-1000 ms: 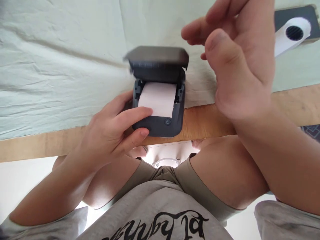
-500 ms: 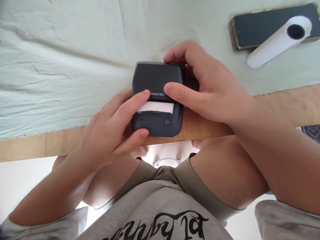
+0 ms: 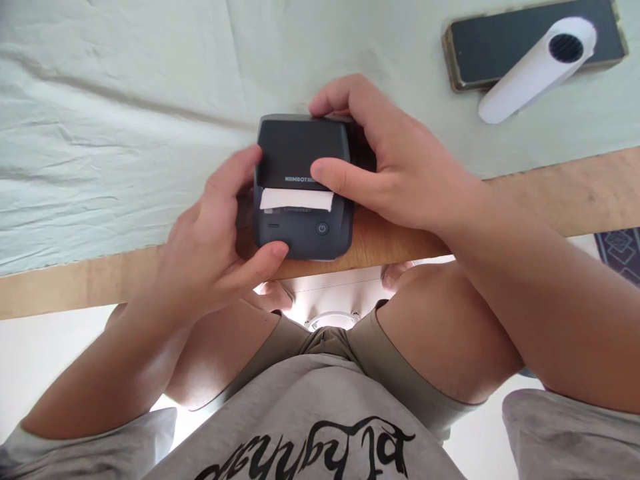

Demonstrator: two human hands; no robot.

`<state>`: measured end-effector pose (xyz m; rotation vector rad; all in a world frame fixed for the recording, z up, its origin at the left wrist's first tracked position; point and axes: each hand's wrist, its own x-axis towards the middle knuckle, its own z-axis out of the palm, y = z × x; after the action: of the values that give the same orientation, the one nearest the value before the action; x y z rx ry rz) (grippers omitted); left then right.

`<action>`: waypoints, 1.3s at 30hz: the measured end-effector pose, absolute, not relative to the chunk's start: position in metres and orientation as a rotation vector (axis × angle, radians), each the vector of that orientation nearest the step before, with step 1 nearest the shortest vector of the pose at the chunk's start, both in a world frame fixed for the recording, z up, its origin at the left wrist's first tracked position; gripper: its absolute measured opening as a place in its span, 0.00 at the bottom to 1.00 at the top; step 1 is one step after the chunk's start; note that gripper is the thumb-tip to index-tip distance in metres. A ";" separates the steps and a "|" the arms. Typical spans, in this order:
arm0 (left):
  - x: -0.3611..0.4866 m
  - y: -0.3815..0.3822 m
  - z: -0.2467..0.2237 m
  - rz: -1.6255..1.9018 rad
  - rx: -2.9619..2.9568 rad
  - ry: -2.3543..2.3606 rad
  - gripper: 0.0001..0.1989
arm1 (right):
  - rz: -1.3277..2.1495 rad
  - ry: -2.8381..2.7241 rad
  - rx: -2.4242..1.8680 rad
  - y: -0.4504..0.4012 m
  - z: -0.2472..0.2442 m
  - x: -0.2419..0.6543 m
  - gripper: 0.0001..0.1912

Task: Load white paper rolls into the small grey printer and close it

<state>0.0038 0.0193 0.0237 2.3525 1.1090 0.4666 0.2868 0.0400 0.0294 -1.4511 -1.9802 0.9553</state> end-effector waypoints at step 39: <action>0.000 0.024 0.016 0.497 2.363 1.224 0.54 | 1.016 -1.834 -1.792 0.042 0.033 0.289 0.39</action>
<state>0.0003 0.0243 0.0164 2.3633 1.2238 0.4971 0.2894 0.0418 0.0331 -1.7925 -1.8336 1.0161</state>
